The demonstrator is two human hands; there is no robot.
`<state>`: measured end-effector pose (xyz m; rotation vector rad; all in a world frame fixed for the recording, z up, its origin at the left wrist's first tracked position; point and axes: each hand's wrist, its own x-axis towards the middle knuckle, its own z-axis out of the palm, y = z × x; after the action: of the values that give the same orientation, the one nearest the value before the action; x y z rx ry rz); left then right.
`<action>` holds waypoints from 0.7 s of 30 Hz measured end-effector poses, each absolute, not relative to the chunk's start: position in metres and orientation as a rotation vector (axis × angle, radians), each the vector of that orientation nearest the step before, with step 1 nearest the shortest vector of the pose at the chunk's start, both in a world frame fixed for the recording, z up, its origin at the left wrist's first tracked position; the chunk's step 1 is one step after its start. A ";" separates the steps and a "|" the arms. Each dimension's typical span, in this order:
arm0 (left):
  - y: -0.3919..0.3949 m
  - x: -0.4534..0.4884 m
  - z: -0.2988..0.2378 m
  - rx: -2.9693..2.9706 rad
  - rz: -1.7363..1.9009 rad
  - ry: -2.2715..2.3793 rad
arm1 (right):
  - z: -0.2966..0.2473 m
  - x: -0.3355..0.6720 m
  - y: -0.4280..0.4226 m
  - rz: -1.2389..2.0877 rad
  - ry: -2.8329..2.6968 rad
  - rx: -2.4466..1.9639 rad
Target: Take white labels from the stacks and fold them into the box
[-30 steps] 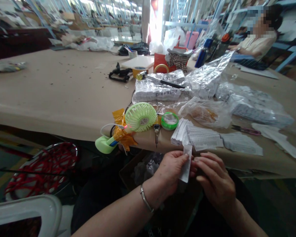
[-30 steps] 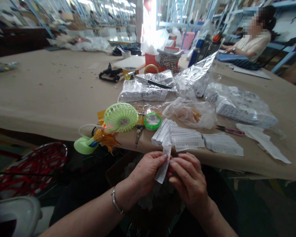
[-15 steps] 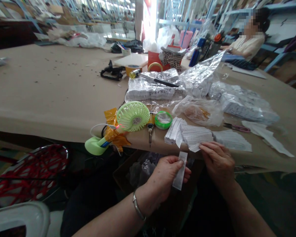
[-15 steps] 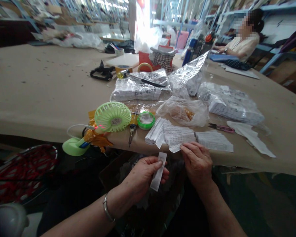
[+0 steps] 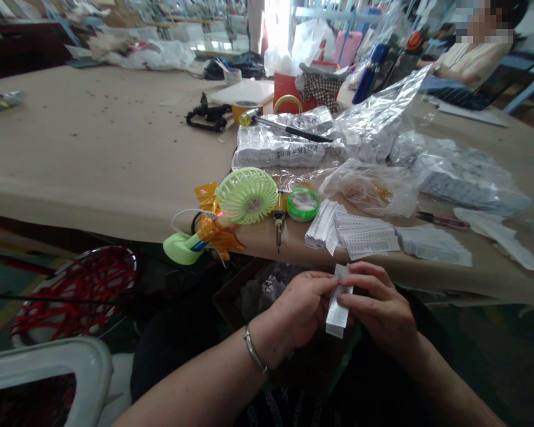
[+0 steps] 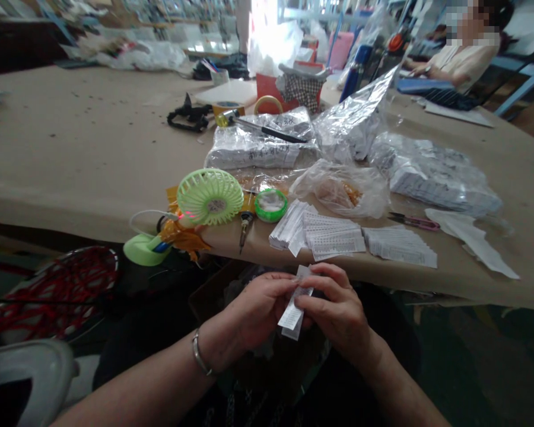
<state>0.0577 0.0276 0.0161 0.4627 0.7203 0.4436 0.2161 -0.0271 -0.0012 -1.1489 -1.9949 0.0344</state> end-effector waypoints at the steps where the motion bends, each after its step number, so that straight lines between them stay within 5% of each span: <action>1: 0.027 0.057 0.016 0.449 0.455 0.707 | -0.003 0.215 -0.028 0.045 -2.008 -1.141; 21: 0.020 0.061 0.013 0.370 0.515 0.735 | -0.010 0.211 -0.036 0.102 -2.093 -1.090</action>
<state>0.0608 0.0196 0.0131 0.3704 0.7353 0.5150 0.2106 -0.0358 -0.0100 -1.0895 -2.0928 0.1019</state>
